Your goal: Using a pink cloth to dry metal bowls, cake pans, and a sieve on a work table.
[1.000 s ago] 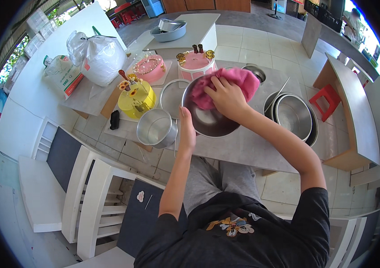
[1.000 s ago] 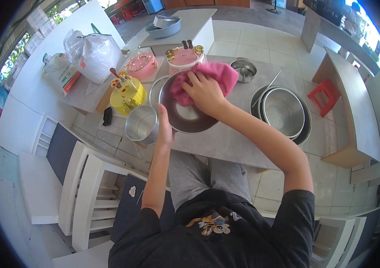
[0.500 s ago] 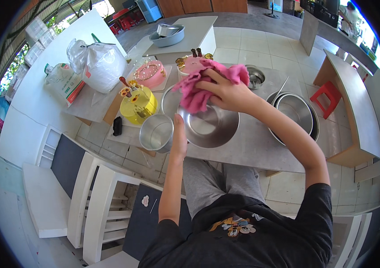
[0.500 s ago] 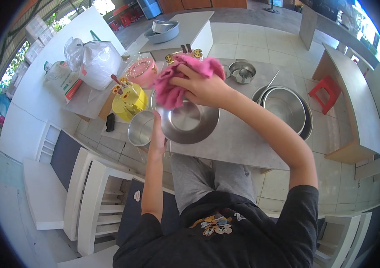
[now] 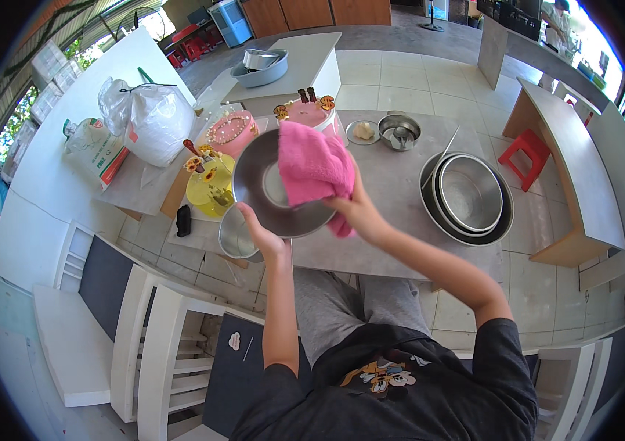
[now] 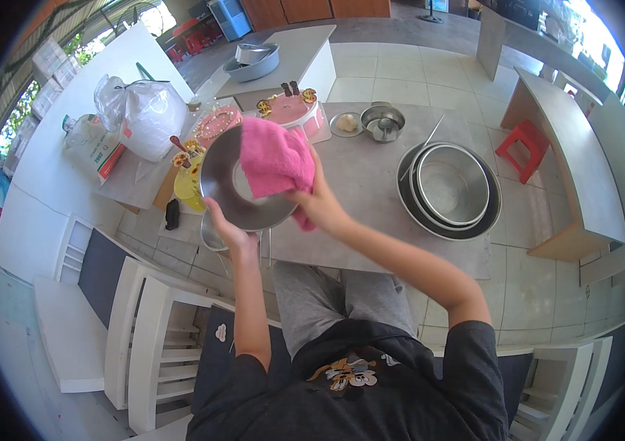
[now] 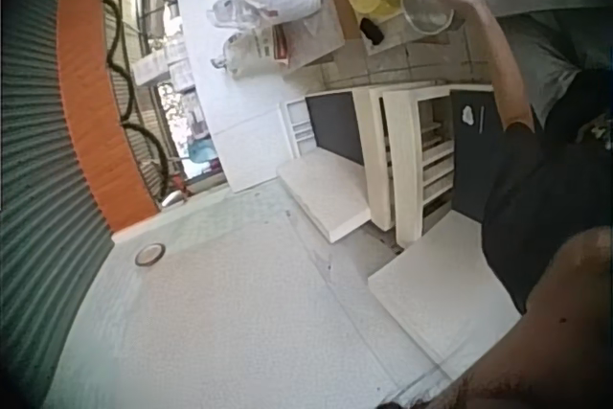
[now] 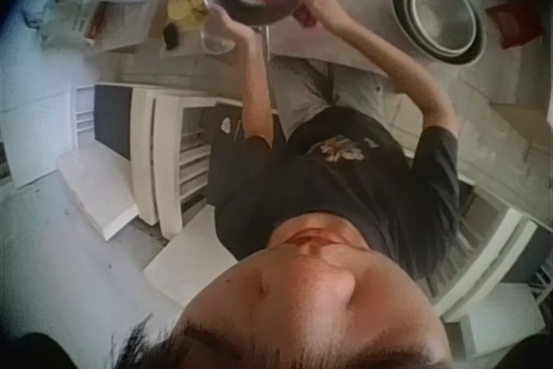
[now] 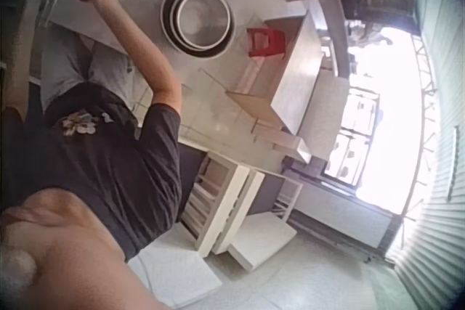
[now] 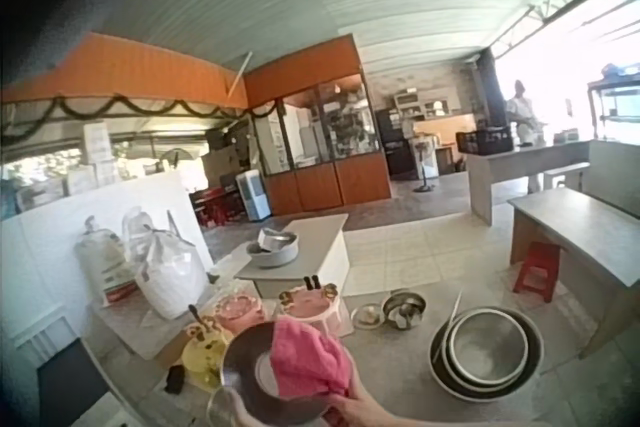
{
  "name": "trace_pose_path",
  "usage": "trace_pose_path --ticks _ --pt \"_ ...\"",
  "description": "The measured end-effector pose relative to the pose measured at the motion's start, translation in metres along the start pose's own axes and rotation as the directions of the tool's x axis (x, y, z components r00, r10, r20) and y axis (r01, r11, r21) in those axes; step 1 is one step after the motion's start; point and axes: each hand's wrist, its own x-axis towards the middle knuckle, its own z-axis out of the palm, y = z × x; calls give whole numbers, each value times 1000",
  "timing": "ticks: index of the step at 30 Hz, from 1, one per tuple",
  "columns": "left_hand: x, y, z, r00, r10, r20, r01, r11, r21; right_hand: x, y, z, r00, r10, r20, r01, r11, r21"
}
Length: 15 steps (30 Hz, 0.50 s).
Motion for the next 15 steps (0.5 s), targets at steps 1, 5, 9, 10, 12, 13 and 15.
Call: trace_pose_path --ticks 1,5,9,10,12,13,15 --pt "2 -3 3 999 24 -41 -23 1000 16 -7 0 1 1000 -4 -8 4 1000 -5" --pt "20 -12 -27 993 83 86 -91 991 96 5 -21 -8 995 13 99 -38 966 256" --pt "5 5 -25 908 -124 400 54 982 182 54 -59 -34 969 -2 248 -16 997 71" --pt "-1 2 -16 948 -68 311 6 981 195 57 -67 -33 903 -37 428 183 934 -307" --pt "-2 -2 -13 976 -5 219 -44 976 215 57 -62 -30 917 -113 382 212 950 -230" --pt "2 -5 -17 975 -1 221 -46 977 207 59 -58 -29 924 -188 334 249 956 -152" --pt "7 -7 -14 976 6 219 -50 979 197 43 -41 -21 980 -156 120 164 985 -60"
